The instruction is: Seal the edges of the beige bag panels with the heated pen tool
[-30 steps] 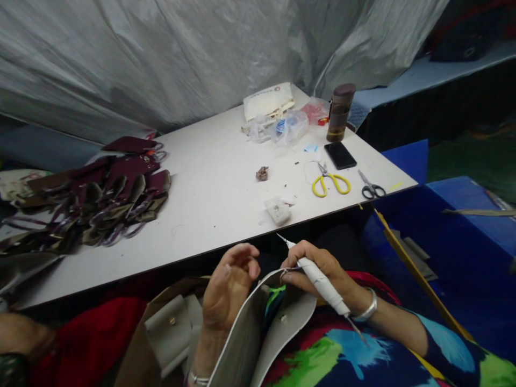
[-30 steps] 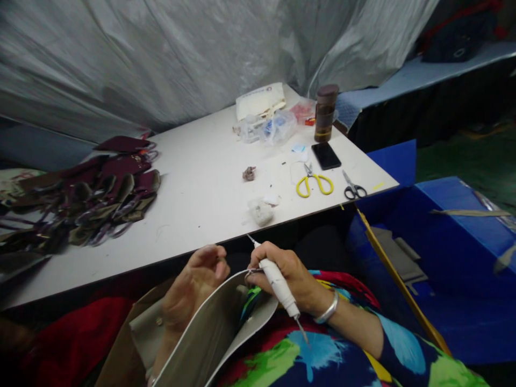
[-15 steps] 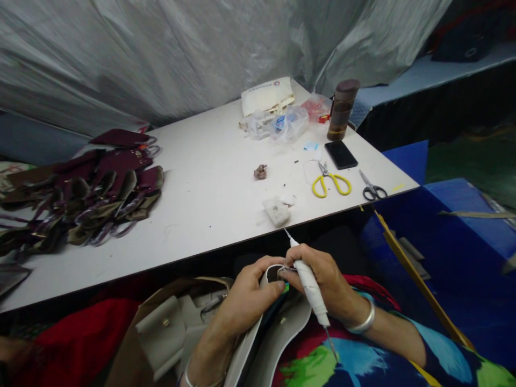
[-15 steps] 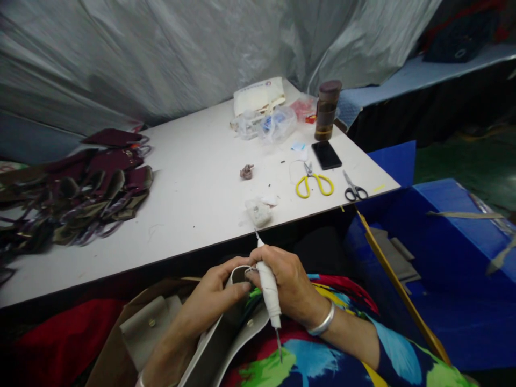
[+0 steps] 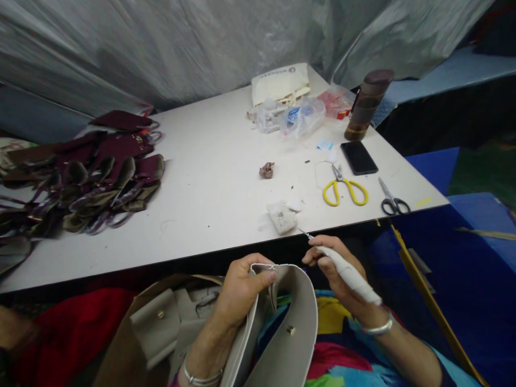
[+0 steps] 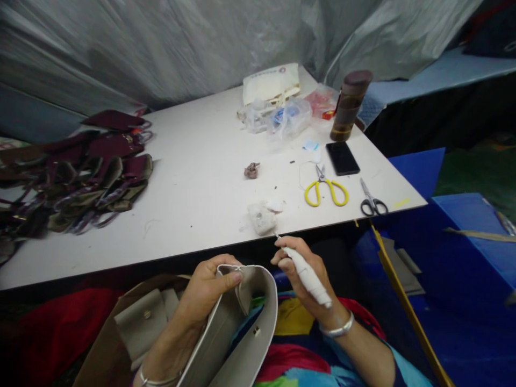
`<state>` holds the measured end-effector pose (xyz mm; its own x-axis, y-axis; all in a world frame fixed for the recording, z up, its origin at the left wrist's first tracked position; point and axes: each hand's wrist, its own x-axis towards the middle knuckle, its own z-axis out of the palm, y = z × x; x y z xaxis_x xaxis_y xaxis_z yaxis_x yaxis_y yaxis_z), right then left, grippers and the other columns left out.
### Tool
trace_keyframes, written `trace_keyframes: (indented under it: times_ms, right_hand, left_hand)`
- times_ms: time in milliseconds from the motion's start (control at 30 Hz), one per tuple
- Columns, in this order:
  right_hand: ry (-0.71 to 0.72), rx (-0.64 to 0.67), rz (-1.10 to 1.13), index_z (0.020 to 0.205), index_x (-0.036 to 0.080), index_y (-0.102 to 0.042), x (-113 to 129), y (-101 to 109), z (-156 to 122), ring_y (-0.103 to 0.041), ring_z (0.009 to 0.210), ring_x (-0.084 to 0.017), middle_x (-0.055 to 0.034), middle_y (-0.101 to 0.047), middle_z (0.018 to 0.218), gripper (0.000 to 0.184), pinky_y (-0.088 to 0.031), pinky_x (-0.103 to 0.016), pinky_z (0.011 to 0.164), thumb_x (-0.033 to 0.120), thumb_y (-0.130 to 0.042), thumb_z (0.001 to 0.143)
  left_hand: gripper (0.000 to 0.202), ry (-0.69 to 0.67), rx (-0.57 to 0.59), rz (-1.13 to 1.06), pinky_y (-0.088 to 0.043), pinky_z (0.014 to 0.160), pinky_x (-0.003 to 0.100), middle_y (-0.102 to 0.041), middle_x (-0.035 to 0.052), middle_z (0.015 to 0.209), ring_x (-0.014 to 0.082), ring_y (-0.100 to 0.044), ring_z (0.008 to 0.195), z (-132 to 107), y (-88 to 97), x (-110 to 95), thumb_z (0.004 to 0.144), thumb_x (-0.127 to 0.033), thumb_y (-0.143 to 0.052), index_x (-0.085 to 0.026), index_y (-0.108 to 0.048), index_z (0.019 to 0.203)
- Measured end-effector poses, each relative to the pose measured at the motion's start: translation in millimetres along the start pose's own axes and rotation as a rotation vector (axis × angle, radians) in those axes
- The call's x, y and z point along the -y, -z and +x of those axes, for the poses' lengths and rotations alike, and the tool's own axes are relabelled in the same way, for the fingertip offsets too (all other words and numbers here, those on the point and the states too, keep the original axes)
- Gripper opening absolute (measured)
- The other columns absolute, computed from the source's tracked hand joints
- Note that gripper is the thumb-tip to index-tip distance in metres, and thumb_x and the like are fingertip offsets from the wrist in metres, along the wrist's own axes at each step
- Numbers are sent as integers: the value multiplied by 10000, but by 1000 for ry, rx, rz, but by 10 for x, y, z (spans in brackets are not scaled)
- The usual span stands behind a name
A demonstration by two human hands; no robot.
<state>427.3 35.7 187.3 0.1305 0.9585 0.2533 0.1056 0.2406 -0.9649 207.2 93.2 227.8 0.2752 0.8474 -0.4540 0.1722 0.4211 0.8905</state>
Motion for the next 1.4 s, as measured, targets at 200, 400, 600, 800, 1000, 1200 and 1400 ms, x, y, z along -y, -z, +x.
trace_keyframes:
  times_ms: [200, 400, 600, 800, 1000, 1200, 1400]
  right_hand:
    - [-61, -131, -172, 1053, 202, -716, -191, 138, 394, -631, 745, -184, -34, -684, 869, 305, -512, -299, 744, 494, -627, 1049]
    - [-100, -125, -180, 985, 194, -705, -322, 59, 635, -614, 697, -185, -10, -665, 790, 288, -489, -294, 683, 482, -708, 988]
    - [-75, -85, -169, 972, 196, -720, -413, 28, 701, -639, 754, -194, -20, -676, 811, 230, -506, -303, 760, 421, -691, 1010]
    - [-96, -45, -177, 988, 202, -718, -477, 30, 726, -663, 792, -214, -32, -695, 835, 245, -526, -320, 775, 445, -697, 1008]
    - [-65, -31, -181, 985, 209, -713, -499, 4, 757, -659, 799, -206, -33, -714, 885, 209, -529, -325, 821, 417, -713, 1004]
    - [-89, -64, -165, 968, 207, -711, -483, 0, 748, -652, 780, -205, -33, -706, 866, 259, -527, -326, 801, 464, -722, 994]
    - [-182, -12, 125, 877, 187, -698, -343, 65, 669, -610, 619, -154, -3, -646, 684, 347, -488, -248, 589, 490, -646, 1037]
  left_hand:
    - [255, 22, -43, -82, -396, 606, 235, -631, 5, 664, 133, -522, 620, 126, -268, 122, 679, -339, -846, -142, -710, 767]
    - [226, 11, -56, 2, -401, 606, 241, -629, 4, 660, 141, -513, 631, 242, -337, 181, 716, -340, -806, -143, -706, 765]
    - [219, 55, -49, 94, -413, 617, 253, -640, 12, 672, 153, -535, 638, 320, -306, 144, 741, -348, -767, -141, -712, 787]
    - [207, 71, -35, 133, -414, 626, 254, -639, 8, 683, 156, -541, 649, 368, -315, 144, 751, -344, -754, -146, -717, 799]
    - [204, 80, -60, 169, -412, 617, 253, -641, 4, 684, 157, -539, 643, 388, -280, 147, 742, -345, -756, -153, -722, 800]
    - [220, 93, -63, 152, -410, 607, 251, -641, 5, 676, 157, -544, 630, 373, -283, 149, 728, -364, -770, -157, -727, 792]
    - [242, 112, -54, 158, -413, 601, 254, -647, 12, 682, 160, -549, 627, 351, -289, 126, 714, -372, -776, -153, -725, 805]
